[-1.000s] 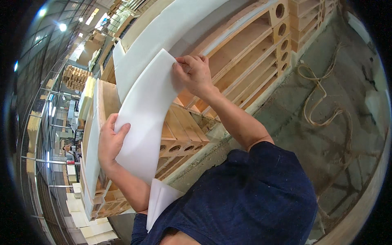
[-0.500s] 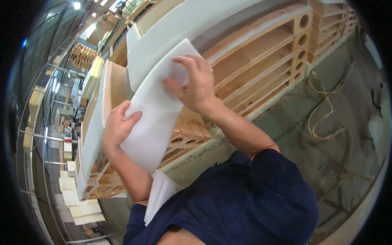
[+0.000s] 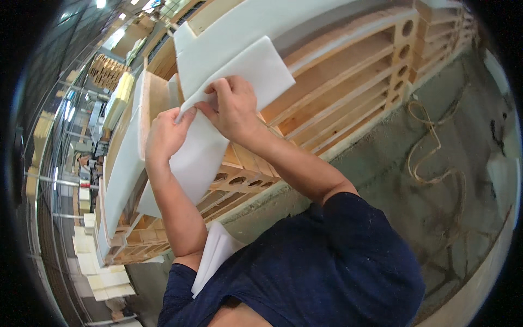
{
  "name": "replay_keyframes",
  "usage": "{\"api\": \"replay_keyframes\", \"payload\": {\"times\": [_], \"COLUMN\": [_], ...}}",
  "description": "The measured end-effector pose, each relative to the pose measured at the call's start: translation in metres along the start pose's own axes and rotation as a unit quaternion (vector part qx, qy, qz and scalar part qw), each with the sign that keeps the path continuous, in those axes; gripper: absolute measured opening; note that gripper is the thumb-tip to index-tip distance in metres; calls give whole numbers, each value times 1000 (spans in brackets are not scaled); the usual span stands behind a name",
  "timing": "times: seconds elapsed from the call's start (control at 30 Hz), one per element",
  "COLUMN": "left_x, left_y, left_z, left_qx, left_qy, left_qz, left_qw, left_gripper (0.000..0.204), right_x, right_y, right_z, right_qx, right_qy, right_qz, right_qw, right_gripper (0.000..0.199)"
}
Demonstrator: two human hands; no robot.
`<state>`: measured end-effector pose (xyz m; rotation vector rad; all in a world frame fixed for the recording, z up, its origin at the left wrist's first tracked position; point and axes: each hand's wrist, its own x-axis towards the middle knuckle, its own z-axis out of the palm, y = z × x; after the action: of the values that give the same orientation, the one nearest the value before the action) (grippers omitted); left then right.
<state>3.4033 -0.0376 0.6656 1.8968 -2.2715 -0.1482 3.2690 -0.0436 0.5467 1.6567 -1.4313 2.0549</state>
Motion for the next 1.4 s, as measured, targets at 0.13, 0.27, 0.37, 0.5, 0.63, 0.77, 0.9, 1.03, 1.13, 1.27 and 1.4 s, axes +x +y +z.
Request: {"api": "replay_keyframes", "payload": {"times": [0.13,0.27,0.37,0.5,0.63,0.77,0.9,1.03,1.13,1.27,1.4], "left_x": [0,-9,-15,-39,-68,-105,-121,-128,-137,-181,-230], "left_y": [-5,-9,-13,-35,-64,-85,-78,-63,-82,-108,-133], "left_z": [7,8,9,3,0,-4,8,30,41,32,43], "left_qx": [-2,-29,-42,-41,-52,-71,-156,-288,-261,-236,-194], "left_qy": [25,29,24,20,-2,-8,6,-17,7,-55,25], "left_qz": [23,16,22,25,3,-52,-60,-25,12,-29,-174], "left_qw": [999,999,999,999,999,996,986,957,965,970,965], "left_gripper": [48,47,43,38,35,32,32,34,36,30,28], "right_x": [-27,-59,-45,-46,-71,-74,-45,35,34,41,37], "right_y": [19,67,68,56,34,40,4,-77,-108,-132,-151], "right_z": [-26,-51,-45,-47,-18,12,-25,-35,-6,14,23], "right_qx": [125,84,39,13,42,-2,55,128,121,-73,-34], "right_qy": [13,22,-24,-87,-146,-141,-248,-362,-482,-705,-788], "right_qz": [139,224,126,162,36,34,6,-319,-459,-490,-462], "right_qw": [982,971,991,983,988,989,967,867,736,507,406], "right_gripper": [42,44,48,36,30,29,38,55,45,23,26]}}
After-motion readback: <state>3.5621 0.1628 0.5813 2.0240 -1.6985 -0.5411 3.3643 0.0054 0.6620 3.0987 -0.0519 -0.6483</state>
